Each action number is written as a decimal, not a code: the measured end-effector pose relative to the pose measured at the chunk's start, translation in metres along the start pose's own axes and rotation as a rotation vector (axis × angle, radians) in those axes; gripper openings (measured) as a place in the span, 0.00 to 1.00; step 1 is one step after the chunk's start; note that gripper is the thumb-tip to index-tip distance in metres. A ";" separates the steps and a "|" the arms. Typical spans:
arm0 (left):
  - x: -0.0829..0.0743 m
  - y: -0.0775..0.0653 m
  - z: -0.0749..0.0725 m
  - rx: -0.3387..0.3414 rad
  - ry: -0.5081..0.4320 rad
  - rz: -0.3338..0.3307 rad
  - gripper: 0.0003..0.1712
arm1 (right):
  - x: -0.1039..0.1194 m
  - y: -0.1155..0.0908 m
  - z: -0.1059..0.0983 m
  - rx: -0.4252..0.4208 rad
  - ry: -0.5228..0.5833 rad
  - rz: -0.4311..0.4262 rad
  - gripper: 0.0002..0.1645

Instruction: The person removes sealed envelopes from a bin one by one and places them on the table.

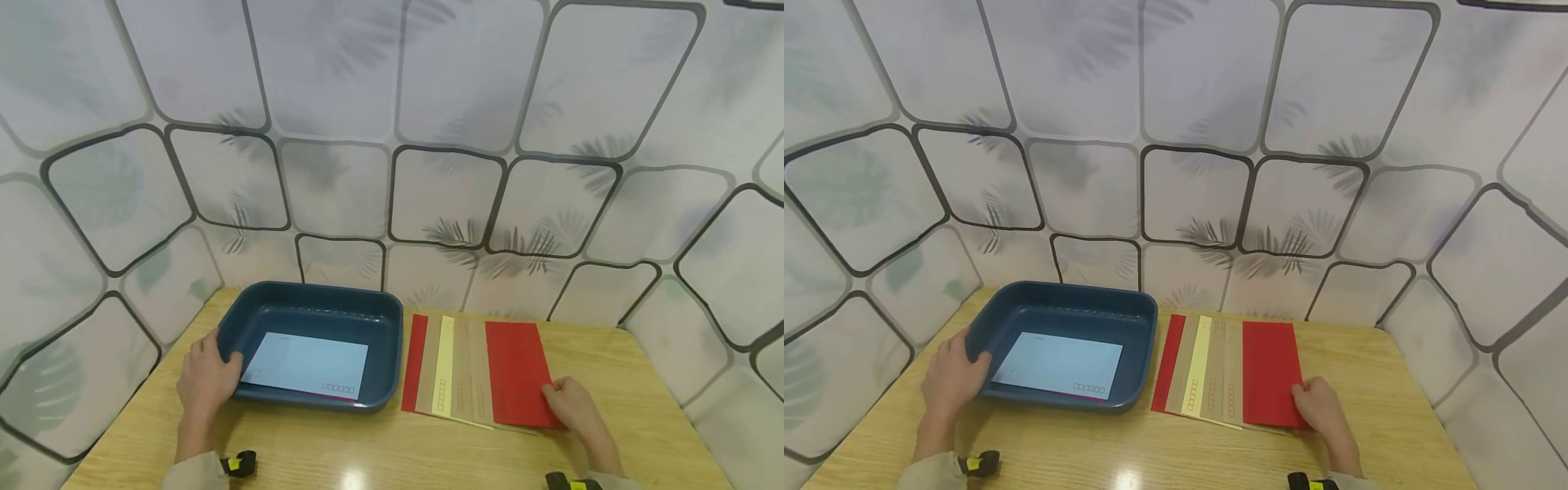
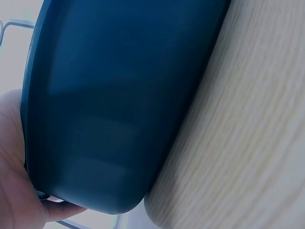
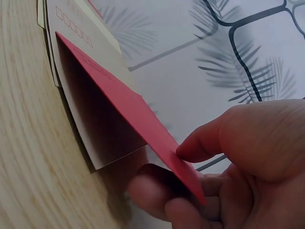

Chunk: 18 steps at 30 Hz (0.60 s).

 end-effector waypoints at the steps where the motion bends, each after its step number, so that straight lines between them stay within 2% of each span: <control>1: 0.000 0.000 0.000 -0.001 -0.001 0.001 0.37 | -0.001 0.000 0.001 0.005 0.006 0.003 0.18; 9: 0.000 0.000 -0.001 -0.005 0.001 0.005 0.37 | -0.007 -0.001 0.011 0.058 0.117 0.052 0.16; 18: 0.001 0.000 -0.001 0.005 0.002 0.001 0.38 | -0.006 -0.002 0.012 0.090 0.081 0.029 0.14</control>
Point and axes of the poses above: each hand's wrist, its own y-axis towards the middle knuckle, its own z-axis out of the palm, x = y × z, the point moved 5 cm from there along y, towards the middle knuckle, and after that the axes turned 8 degrees about -y, right-handed, at the moved point
